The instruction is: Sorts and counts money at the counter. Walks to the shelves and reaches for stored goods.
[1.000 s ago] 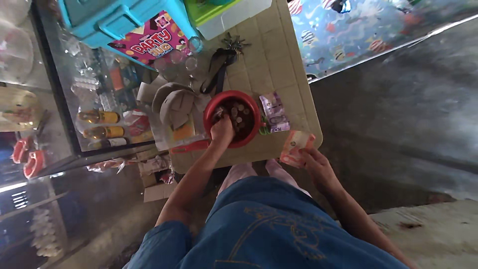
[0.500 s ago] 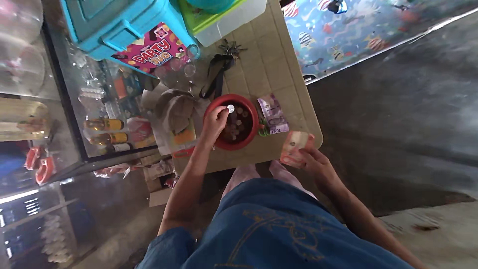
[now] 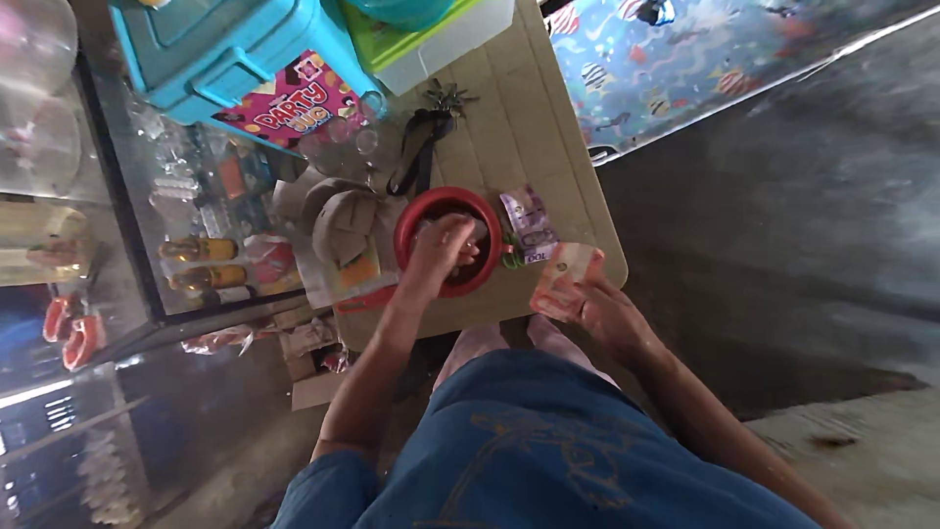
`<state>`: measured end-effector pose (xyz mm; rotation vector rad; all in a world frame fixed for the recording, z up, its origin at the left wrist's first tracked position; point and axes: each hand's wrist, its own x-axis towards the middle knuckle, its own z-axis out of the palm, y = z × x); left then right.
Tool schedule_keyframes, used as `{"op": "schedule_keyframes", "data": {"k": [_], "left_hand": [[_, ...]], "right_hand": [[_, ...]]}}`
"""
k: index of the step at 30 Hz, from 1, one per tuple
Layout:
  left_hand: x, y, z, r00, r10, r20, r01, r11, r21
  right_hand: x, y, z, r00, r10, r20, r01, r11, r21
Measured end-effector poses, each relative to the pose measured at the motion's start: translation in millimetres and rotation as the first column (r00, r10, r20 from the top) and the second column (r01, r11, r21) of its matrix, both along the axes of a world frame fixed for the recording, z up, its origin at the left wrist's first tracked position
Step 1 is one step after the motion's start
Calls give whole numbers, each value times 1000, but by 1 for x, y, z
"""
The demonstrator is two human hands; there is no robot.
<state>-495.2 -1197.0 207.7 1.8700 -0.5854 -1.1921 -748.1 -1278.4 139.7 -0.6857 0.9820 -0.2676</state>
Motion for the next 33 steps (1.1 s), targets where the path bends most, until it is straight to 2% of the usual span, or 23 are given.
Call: {"op": "schedule_keyframes", "data": {"k": [2, 4, 6, 7, 10, 13, 18, 20, 22, 24, 25, 27, 30, 33], "left_hand": [[-22, -4, -5, 990, -143, -5, 143, 990, 7], [-44, -8, -10, 947, -299, 117, 305, 952, -34], [-63, -14, -15, 859, -437, 266, 457, 889, -16], [-71, -17, -15, 807, -512, 294, 522, 852, 50], [-82, -26, -14, 682, -698, 218, 624, 711, 325], [-83, -25, -8, 669, -706, 232, 603, 698, 386], [-79, -20, 3, 654, -729, 201, 634, 674, 380], [-81, -15, 1, 683, -684, 256, 610, 727, 316], [-86, -8, -4, 722, -590, 362, 566, 804, 182], [-90, -3, -5, 746, -547, 379, 570, 819, 61], [-90, -2, -4, 747, -563, 353, 585, 809, 51], [-86, -2, -1, 731, -592, 338, 582, 800, 143], [-64, -1, -2, 733, -549, 401, 465, 835, 294], [-30, 8, -13, 726, -538, 428, 354, 826, 439]], "right_hand": [[4, -1, 0, 1000, 1, 12, -1, 1000, 26], [6, -3, -4, 999, 26, 40, -28, 998, 59], [10, -5, -4, 998, 23, 61, -29, 995, 98], [13, -5, -3, 997, 10, 72, -18, 993, 120], [20, -6, -6, 993, -17, 116, -7, 980, 200], [24, -7, -7, 994, -4, 113, -24, 970, 240], [28, -6, -4, 997, 7, 76, -26, 966, 259], [28, -5, -5, 997, 11, 81, -31, 969, 247], [27, -2, -11, 994, 10, 109, -36, 971, 236], [28, 0, -13, 990, -11, 142, -25, 967, 253], [28, 0, -12, 989, -28, 148, -14, 962, 274], [30, 2, -11, 993, -18, 117, -15, 962, 272], [30, 3, -8, 998, 0, 70, -19, 962, 272], [27, 3, -3, 999, -32, -37, 40, 963, 266]]}}
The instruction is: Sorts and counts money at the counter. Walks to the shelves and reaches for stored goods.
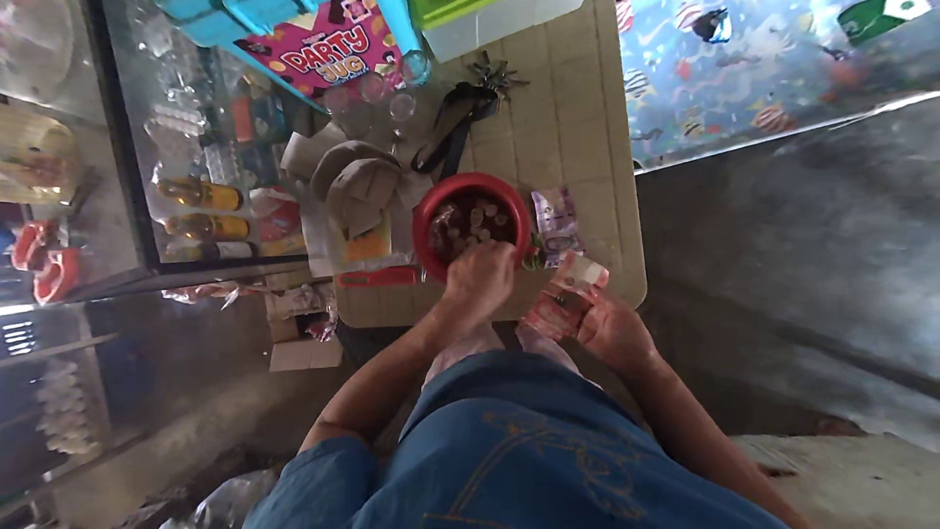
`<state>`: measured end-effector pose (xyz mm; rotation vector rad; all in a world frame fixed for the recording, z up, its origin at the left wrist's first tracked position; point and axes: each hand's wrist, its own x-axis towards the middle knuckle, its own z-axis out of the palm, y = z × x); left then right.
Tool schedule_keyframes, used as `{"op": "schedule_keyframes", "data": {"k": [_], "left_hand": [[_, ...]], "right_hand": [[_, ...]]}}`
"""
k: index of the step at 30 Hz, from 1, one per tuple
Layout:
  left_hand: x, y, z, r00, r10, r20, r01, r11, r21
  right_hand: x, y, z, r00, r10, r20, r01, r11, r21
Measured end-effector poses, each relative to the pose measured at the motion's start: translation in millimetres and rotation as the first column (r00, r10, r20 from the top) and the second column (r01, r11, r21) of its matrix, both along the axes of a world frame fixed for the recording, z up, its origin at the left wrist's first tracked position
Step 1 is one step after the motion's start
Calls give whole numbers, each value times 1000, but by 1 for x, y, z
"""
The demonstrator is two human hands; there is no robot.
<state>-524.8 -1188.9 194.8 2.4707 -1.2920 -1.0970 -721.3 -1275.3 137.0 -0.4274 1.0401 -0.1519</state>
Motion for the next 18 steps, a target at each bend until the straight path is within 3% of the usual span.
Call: {"op": "schedule_keyframes", "data": {"k": [3, 7, 12, 18], "left_hand": [[31, 11, -13, 997, 76, 31, -80, 987, 139], [59, 8, -44, 998, 56, 14, -58, 965, 256], [65, 0, -75, 994, -68, -87, 75, 994, 78], [44, -21, -97, 968, -247, 40, 238, 958, 160]], "right_hand": [[-10, 1, 1, 999, -21, -37, 20, 1000, -15], [-20, 3, 3, 998, -48, -47, 48, 999, -8], [-26, 7, -1, 998, -56, -25, 56, 998, 12], [-18, 8, 2, 995, -77, -65, 79, 997, 16]]}}
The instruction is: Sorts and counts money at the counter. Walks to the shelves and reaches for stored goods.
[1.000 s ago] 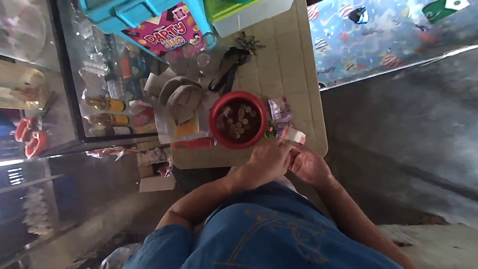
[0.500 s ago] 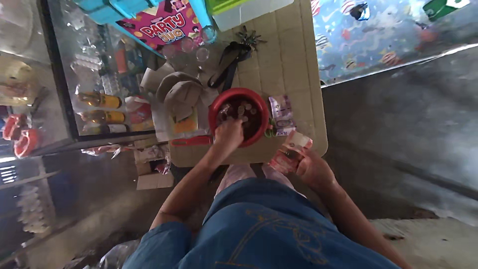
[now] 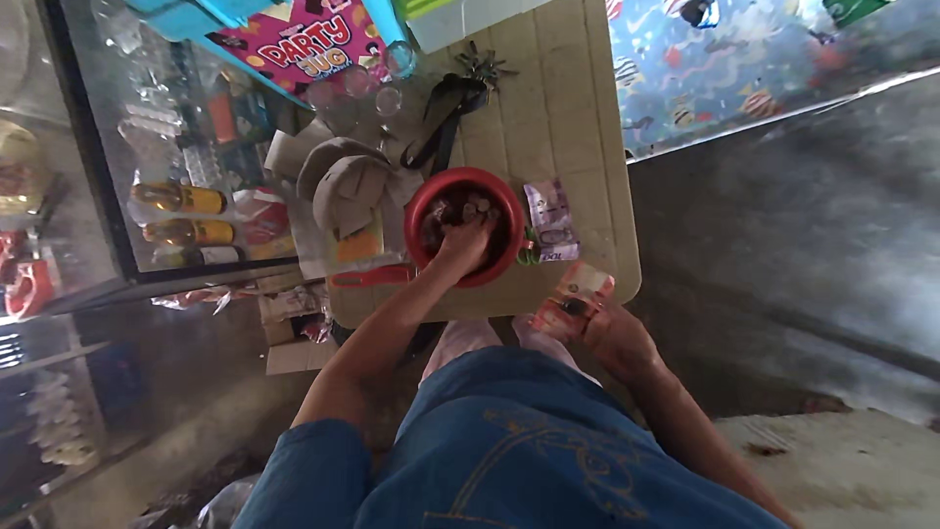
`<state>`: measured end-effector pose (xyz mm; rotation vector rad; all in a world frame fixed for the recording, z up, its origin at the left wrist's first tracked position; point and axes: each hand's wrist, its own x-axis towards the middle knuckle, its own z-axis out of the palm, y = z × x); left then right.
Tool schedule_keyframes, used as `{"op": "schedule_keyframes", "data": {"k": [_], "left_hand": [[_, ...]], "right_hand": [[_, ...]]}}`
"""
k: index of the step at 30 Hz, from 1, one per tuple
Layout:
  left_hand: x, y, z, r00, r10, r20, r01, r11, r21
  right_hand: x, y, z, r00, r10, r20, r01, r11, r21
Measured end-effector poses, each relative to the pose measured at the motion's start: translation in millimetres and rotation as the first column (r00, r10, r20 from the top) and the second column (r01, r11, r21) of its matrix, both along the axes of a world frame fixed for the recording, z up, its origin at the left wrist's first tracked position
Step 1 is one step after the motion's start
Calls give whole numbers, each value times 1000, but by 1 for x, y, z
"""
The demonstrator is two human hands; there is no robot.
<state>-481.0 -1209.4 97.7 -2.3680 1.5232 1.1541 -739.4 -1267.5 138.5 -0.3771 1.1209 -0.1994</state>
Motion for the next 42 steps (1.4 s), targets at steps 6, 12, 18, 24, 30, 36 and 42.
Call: {"op": "schedule_keyframes", "data": {"k": [6, 12, 18, 24, 30, 36, 42], "left_hand": [[1, -1, -1, 994, 75, -77, -76, 997, -6], [43, 21, 24, 703, 437, -561, -623, 759, -190], [54, 24, 32, 361, 561, -745, -786, 613, 81], [26, 14, 23, 948, 291, -128, -274, 952, 138], [-1, 11, 17, 988, 139, 71, -150, 974, 172], [-1, 5, 12, 992, 112, 60, -120, 979, 165], [13, 17, 22, 900, 304, -311, -371, 911, -181]], "right_hand": [[-3, 2, -5, 999, 18, 42, -18, 1000, -1], [-9, 3, -10, 999, 25, 48, -24, 999, -22], [-8, 3, -10, 998, 23, 53, -22, 1000, -14], [-6, -1, -6, 999, 40, 29, -39, 999, -22], [-10, -3, -3, 1000, 14, 11, -14, 1000, -20], [-9, -1, -3, 1000, 14, 19, -14, 1000, -20], [0, -7, 5, 998, 3, 70, -3, 1000, -5]]}}
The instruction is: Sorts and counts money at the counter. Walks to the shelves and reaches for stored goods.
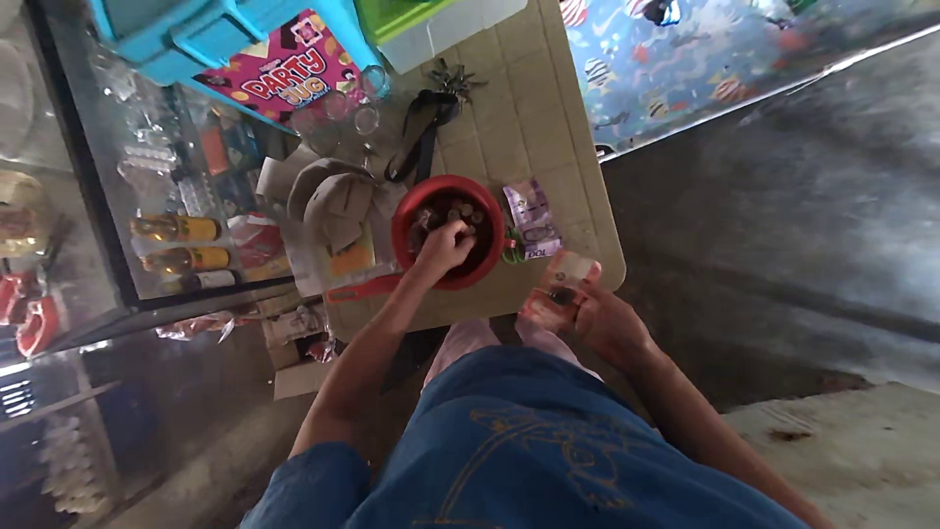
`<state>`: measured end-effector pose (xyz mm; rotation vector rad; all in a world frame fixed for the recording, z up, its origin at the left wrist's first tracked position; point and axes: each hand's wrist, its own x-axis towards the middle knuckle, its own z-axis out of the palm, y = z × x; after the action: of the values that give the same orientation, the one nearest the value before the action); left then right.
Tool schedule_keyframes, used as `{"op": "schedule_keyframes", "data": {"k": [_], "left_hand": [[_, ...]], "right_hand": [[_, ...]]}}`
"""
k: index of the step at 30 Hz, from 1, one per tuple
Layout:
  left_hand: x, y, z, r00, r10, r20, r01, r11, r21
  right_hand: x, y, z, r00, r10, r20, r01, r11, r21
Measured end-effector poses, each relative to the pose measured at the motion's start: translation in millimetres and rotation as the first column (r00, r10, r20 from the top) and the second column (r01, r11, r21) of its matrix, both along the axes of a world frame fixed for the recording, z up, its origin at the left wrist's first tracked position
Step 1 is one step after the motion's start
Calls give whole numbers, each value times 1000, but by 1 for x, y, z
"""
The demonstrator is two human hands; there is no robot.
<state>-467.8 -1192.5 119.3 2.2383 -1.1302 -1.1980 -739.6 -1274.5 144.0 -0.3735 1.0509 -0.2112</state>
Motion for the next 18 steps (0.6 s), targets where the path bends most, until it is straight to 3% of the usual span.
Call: {"op": "schedule_keyframes", "data": {"k": [2, 6, 11, 16, 18], "left_hand": [[1, 6, 22, 983, 152, -106, -169, 970, -175], [0, 9, 71, 927, 316, -201, -364, 886, -287], [4, 13, 93, 911, 373, -173, -410, 852, -325], [2, 15, 95, 829, 451, -330, -540, 799, -264], [-8, 15, 96, 838, 414, -354, -500, 844, -195]], "right_hand": [[2, -3, 4, 998, 32, 51, -32, 999, -6], [6, -7, 6, 990, 64, 125, -61, 998, -34], [12, -10, 11, 984, 51, 172, -51, 999, -2], [17, -10, 15, 969, 34, 243, -31, 999, -18], [17, -10, 14, 958, 40, 283, -36, 999, -19]]}}
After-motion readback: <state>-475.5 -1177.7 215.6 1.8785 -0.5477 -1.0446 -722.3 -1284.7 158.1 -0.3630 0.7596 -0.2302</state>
